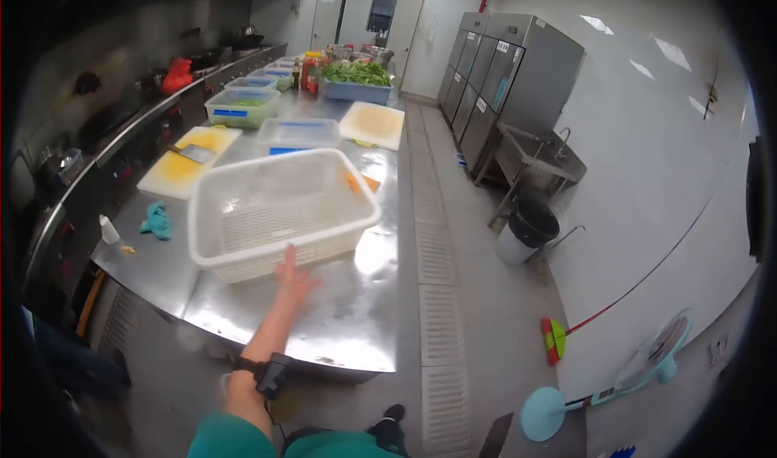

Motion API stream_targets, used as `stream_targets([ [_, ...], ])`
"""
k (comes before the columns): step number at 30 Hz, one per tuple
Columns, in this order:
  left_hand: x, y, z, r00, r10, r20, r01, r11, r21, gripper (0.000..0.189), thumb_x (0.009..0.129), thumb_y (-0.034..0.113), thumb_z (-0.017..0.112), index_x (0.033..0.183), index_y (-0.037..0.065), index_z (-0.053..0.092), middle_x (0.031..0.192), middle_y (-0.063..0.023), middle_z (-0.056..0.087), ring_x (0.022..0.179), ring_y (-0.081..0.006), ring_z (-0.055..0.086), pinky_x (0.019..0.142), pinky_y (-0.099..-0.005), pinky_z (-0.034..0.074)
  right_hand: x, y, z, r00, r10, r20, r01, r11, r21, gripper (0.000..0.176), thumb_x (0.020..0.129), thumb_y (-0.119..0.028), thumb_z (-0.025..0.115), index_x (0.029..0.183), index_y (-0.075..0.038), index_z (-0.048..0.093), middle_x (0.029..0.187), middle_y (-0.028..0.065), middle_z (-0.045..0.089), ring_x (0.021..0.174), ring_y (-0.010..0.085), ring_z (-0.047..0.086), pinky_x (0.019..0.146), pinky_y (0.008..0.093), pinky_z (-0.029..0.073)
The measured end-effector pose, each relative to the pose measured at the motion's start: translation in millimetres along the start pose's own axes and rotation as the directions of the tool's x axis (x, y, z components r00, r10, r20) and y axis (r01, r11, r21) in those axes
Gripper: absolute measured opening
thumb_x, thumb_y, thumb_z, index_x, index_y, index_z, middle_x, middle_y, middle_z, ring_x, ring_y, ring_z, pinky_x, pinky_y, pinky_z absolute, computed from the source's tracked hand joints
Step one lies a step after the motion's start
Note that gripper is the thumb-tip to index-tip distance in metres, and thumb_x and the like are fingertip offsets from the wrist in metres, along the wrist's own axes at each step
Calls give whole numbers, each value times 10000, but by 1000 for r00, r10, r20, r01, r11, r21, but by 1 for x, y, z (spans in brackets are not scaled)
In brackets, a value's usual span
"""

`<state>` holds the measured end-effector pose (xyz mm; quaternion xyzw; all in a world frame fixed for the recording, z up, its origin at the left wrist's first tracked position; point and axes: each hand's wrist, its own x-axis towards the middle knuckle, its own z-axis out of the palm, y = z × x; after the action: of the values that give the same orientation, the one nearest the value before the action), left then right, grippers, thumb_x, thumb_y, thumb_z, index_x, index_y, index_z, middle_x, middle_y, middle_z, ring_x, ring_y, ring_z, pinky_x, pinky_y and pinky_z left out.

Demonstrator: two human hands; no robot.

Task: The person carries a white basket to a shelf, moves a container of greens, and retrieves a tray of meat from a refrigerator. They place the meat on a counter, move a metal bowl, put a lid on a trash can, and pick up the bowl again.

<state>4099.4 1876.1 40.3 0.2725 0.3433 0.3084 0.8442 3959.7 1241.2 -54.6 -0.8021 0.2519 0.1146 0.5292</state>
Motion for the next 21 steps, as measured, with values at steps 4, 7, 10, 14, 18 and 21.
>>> stream_targets([
  [4,32,-3,36,942,104,-319,-137,987,-86,1131,602,461,684,1261,218,-202,1324,-188,95,1143,-419,247,783,-630,332,128,-68,-17,994,-90,69,109,923,-368,265,752,-134,467,939,48,512,799,116,546,725,200,486,653,324,384],
  [7,44,-7,62,860,186,-476,-191,981,40,1099,617,422,681,1258,206,-185,1301,-187,148,1107,-413,302,764,-617,357,227,-127,-13,975,-116,190,204,803,-559,285,745,-134,487,963,49,502,835,131,552,755,218,502,675,333,391],
  [10,57,-18,77,798,240,-553,-213,970,114,1022,641,327,662,1255,200,-145,1279,-190,177,1096,-402,315,762,-602,374,320,-194,16,939,-185,290,337,657,-674,310,738,-134,507,987,51,492,870,146,558,784,235,518,697,342,398],
  [14,75,-22,73,756,258,-602,-250,963,98,898,656,215,594,1255,196,-74,1263,-172,206,1083,-391,332,737,-562,420,419,-260,72,866,-385,319,499,625,-600,215,685,-176,490,744,19,563,568,136,555,530,237,575,520,357,458],
  [18,73,-22,70,778,326,-536,-350,935,60,782,658,175,548,1243,174,29,1201,-141,286,1004,-347,411,659,-500,478,465,-351,137,829,-409,382,559,633,-535,232,667,-183,513,773,16,567,588,149,559,544,234,577,525,352,452],
  [21,64,-21,44,761,307,-571,-329,942,67,736,663,153,531,1237,189,73,1159,-131,333,962,-331,452,646,-494,479,510,-379,155,703,-576,418,711,539,-452,244,657,-168,520,818,10,567,594,149,561,552,239,576,533,341,446],
])
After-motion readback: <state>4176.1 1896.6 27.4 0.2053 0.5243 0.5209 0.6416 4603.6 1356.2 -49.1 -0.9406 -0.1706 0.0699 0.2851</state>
